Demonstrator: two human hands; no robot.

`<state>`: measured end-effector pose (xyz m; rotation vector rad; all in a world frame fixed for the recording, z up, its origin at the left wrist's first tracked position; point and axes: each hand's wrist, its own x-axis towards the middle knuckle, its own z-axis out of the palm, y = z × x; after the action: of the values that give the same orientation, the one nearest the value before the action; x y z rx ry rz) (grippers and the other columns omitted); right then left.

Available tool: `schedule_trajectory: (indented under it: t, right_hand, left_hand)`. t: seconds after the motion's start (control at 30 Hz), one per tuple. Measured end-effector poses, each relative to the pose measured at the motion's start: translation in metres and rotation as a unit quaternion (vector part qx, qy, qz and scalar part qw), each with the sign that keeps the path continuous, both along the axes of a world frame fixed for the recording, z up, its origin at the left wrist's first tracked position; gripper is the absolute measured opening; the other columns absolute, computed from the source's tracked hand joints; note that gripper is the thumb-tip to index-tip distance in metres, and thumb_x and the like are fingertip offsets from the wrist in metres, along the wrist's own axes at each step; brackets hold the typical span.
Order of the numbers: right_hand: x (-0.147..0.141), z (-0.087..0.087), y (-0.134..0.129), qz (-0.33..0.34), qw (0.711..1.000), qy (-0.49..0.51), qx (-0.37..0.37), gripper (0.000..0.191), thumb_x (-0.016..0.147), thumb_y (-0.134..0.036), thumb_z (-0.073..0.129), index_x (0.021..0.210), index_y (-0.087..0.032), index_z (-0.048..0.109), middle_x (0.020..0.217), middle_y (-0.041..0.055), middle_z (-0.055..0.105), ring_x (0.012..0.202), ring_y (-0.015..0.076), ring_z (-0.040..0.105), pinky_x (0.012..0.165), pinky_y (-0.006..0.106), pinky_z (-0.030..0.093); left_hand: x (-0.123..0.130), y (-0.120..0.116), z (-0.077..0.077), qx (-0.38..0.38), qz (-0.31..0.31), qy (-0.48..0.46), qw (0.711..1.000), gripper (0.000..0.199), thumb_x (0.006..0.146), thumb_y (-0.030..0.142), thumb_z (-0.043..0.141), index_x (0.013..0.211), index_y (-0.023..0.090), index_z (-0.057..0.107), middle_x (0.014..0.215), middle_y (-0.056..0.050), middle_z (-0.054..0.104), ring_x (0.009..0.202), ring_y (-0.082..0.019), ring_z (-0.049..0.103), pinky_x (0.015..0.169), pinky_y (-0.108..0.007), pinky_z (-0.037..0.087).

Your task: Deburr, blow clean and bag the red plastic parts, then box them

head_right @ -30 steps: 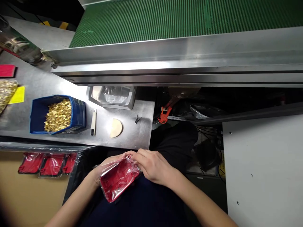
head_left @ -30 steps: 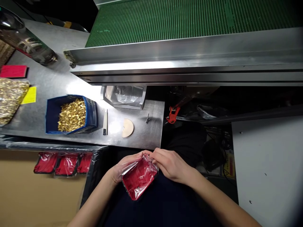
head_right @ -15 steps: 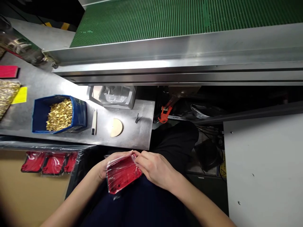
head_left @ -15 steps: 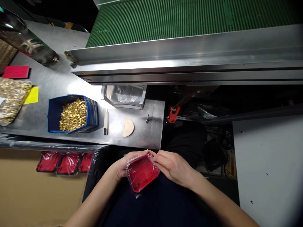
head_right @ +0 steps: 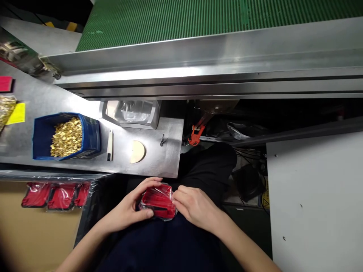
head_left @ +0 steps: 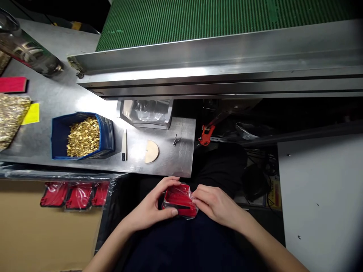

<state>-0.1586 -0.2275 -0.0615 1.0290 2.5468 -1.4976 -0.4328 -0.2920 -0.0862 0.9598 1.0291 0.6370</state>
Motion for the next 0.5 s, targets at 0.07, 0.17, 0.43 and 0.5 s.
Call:
schedule_trajectory:
  t: [0.07,0.17,0.43,0.5]
  right_hand:
    - [-0.003,0.003,0.003,0.009,1.0,0.013,0.003,0.019,0.108,-0.027,0.046,0.101,-0.022,0.063,0.091,0.0022,0.062,0.08,0.0161,0.059,0.071,0.029,0.041]
    - [-0.008,0.011,0.009,0.029,0.999,0.037,0.008,0.02,0.108,-0.027,0.045,0.101,-0.021,0.064,0.09,0.0027,0.062,0.078,0.0162,0.058,0.071,0.029,0.042]
    - [-0.026,0.039,0.02,-0.029,0.991,0.122,-0.048,0.019,0.106,-0.026,0.047,0.095,-0.022,0.062,0.087,0.0022,0.06,0.076,0.0161,0.056,0.073,0.028,0.045]
    - [-0.03,0.042,0.02,-0.099,0.979,0.151,-0.093,0.018,0.105,-0.028,0.051,0.093,-0.022,0.063,0.086,0.001,0.061,0.077,0.0154,0.058,0.074,0.027,0.046]
  left_hand:
    - [0.009,0.004,-0.003,-0.02,0.035,0.004,0.999,0.053,0.091,0.045,0.072,0.138,0.028,0.058,0.148,-0.011,0.054,0.138,-0.032,0.049,0.119,-0.047,0.035]
    - [0.016,0.015,-0.008,-0.1,0.081,-0.038,0.991,0.045,0.098,0.05,0.058,0.135,0.025,0.058,0.13,-0.01,0.067,0.117,-0.029,0.063,0.104,-0.042,0.047]
    - [0.031,0.032,-0.011,-0.227,0.094,-0.079,0.966,0.054,0.097,0.062,0.049,0.112,0.016,0.072,0.085,-0.005,0.071,0.074,-0.019,0.062,0.07,-0.03,0.049]
    - [0.037,0.032,-0.012,-0.202,0.101,-0.079,0.971,0.048,0.095,0.059,0.057,0.109,0.016,0.073,0.092,-0.005,0.072,0.08,-0.019,0.062,0.075,-0.031,0.049]
